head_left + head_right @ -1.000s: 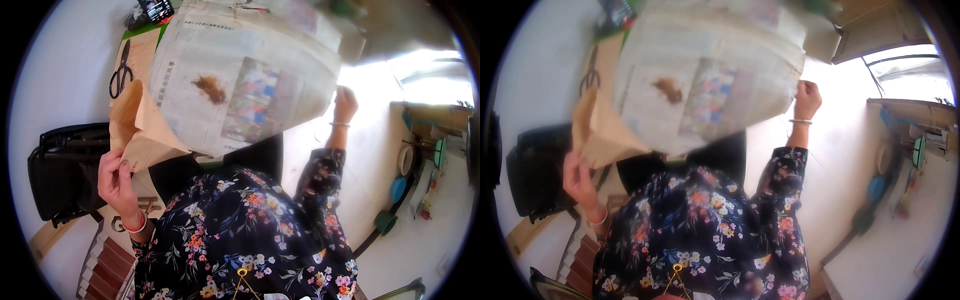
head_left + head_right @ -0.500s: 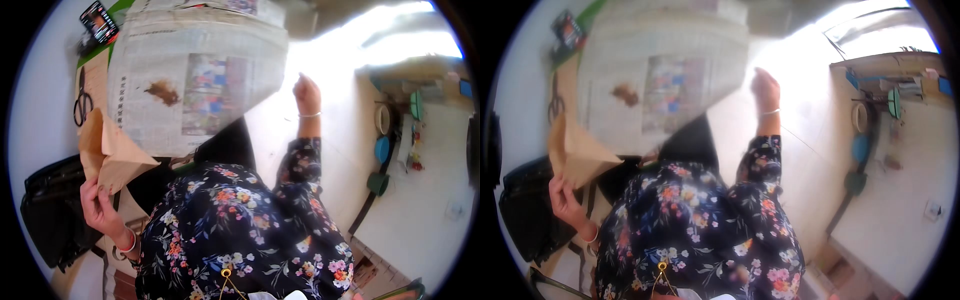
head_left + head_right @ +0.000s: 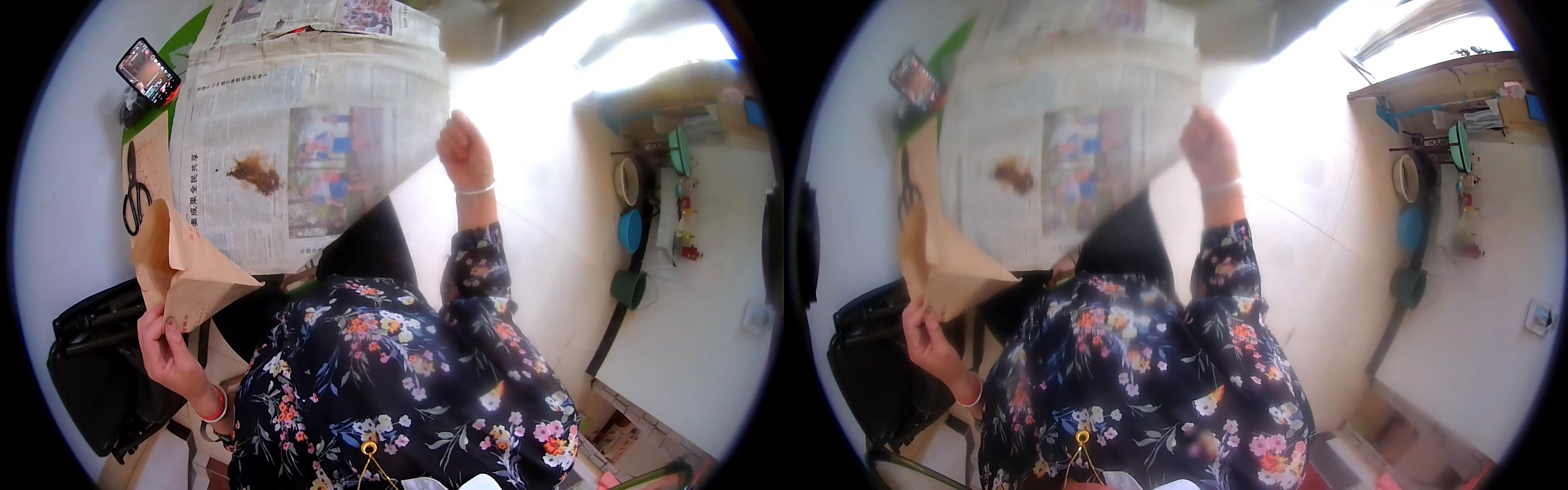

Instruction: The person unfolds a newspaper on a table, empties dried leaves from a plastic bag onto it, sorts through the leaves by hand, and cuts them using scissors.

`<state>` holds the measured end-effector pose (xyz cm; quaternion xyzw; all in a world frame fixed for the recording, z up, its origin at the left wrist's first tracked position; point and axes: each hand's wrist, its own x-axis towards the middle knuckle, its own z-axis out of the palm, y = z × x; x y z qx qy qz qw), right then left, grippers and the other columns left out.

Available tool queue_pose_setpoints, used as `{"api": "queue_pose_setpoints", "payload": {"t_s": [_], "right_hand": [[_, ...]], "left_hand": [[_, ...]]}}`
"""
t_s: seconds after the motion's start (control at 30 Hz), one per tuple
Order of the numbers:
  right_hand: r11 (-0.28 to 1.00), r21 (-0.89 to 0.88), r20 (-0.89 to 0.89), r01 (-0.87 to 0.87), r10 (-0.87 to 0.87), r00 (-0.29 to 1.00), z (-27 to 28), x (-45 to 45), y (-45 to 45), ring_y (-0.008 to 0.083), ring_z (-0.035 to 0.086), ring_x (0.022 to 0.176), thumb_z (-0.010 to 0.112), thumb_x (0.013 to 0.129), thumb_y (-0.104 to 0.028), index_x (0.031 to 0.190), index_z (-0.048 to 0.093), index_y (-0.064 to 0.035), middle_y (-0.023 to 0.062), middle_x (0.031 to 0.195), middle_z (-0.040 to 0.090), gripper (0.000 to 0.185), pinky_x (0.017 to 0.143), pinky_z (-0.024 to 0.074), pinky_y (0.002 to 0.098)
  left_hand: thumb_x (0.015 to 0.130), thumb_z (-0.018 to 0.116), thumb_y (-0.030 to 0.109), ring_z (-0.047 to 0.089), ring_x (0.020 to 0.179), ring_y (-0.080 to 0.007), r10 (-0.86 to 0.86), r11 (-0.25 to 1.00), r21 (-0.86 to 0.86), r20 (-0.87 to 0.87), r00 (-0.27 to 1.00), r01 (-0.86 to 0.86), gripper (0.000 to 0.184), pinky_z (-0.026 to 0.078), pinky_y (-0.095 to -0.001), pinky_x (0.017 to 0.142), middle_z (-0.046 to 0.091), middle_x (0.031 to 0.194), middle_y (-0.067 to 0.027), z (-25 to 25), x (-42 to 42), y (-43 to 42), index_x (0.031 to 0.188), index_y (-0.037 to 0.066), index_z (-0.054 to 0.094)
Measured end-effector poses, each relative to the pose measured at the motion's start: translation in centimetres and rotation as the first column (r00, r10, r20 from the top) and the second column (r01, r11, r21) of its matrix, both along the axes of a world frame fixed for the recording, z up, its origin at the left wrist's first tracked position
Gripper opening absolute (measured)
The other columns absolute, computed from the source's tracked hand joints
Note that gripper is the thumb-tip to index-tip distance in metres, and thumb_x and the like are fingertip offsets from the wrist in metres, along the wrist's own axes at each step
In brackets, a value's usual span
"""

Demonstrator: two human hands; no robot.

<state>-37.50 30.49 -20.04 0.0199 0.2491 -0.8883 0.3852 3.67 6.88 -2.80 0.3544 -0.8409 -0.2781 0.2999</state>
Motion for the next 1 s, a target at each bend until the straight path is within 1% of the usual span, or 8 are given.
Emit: {"api": "queue_pose_setpoints", "payload": {"t_s": [0.47,0.7,0.73,0.77,0.8,0.83,0.87,1.0], "right_hand": [[0.997,0.014,0.026,0.072,-0.072,0.997,1.6,-0.6,-0.9,0.007,0.029,0.046,0.048,0.098,-0.012,0.066,0.039,-0.0152,-0.0049,0.055,0.032,0.033,0.043,0.0283,0.0208],[0.983,0.051,0.083,0.176,-0.18,0.98,1.3,-0.5,-1.4,0.007,0.03,0.047,0.046,0.099,-0.011,0.068,0.039,-0.0154,-0.0055,0.057,0.033,0.032,0.045,0.0288,0.0214],[0.994,-0.084,-0.086,0.072,-0.079,0.993,0.4,-0.7,-1.0,0.0071,0.03,0.049,0.046,0.099,-0.011,0.071,0.041,-0.0144,-0.0058,0.059,0.033,0.029,0.047,0.0287,0.0223],[0.992,-0.121,0.007,0.038,-0.037,0.999,-0.3,-0.7,-0.7,0.0071,0.029,0.049,0.047,0.099,-0.011,0.075,0.042,-0.0133,-0.0059,0.059,0.033,0.025,0.048,0.028,0.0226],[0.995,-0.102,0.012,-0.006,0.007,1.0,-0.4,-1.0,-0.4,0.0068,0.029,0.049,0.045,0.1,-0.011,0.076,0.042,-0.0131,-0.0059,0.059,0.033,0.025,0.048,0.0273,0.0225],[1.0,0.017,-0.065,0.011,-0.01,0.998,-0.8,-1.1,-0.6,0.0036,0.027,0.045,0.05,0.1,-0.019,0.082,0.05,-0.0093,-0.008,0.058,0.031,0.02,0.04,0.0233,0.0199],[0.998,-0.037,-0.038,-0.043,0.042,0.998,-0.6,-1.2,-0.8,0.0035,0.028,0.045,0.051,0.099,-0.016,0.085,0.051,-0.0075,-0.0074,0.058,0.032,0.016,0.041,0.0238,0.0198],[0.982,0.137,-0.061,-0.127,0.136,0.989,-0.1,-1.7,-3.3,0.004,0.026,0.046,0.054,0.097,-0.016,0.086,0.052,-0.0083,-0.0071,0.06,0.032,0.013,0.041,0.0219,0.021]], "left_hand": [[0.092,0.055,-0.003,0.057,0.092,-0.0207,-0.032,0.988,-0.152,0.058,0.998,0.04,0.004,0.044,-0.0291,0.083,0.061,0.102,-0.0154,0.2,-0.5,0.3,0.092,-0.006,0.058],[0.092,0.056,-0.001,0.057,0.087,-0.0196,-0.041,0.999,-0.013,-0.094,0.995,0.04,0.005,0.045,-0.0283,0.079,0.062,0.097,-0.013,0.3,-0.8,0.4,0.091,-0.005,0.059],[0.092,0.057,0.001,0.057,0.085,-0.0189,-0.053,0.998,-0.044,-0.099,0.994,0.049,0.007,0.045,-0.0282,0.079,0.062,0.096,-0.0116,0.7,-1.3,0.4,0.093,-0.005,0.06],[0.093,0.058,0.005,0.058,0.082,-0.0178,-0.007,0.999,-0.037,-0.05,0.999,0.006,0.011,0.046,-0.0281,0.077,0.063,0.094,-0.0097,0.7,-1.0,0.5,0.097,-0.004,0.062],[0.091,0.059,0.007,0.059,0.08,-0.019,0.056,0.992,-0.105,-0.085,0.995,-0.064,0.015,0.046,-0.0283,0.077,0.065,0.094,-0.0106,0.1,-0.7,0.6,0.1,-0.004,0.064],[0.087,0.061,0.002,0.06,0.082,-0.0218,0.057,0.868,-0.496,0.153,0.987,0.027,0.009,0.047,-0.0292,0.078,0.065,0.095,-0.0126,-0.5,0.6,0.0,0.094,-0.004,0.063],[0.084,0.062,-0.002,0.061,0.083,-0.024,-0.011,0.997,-0.081,-0.094,0.995,0.003,0.004,0.047,-0.03,0.078,0.065,0.094,-0.0139,1.0,-1.1,0.2,0.088,-0.003,0.061],[0.082,0.062,-0.006,0.061,0.084,-0.0249,0.018,0.997,-0.075,-0.099,0.995,-0.025,0.005,0.047,-0.0305,0.078,0.066,0.093,-0.0145,0.9,-0.2,0.2,0.084,-0.003,0.059]]}}
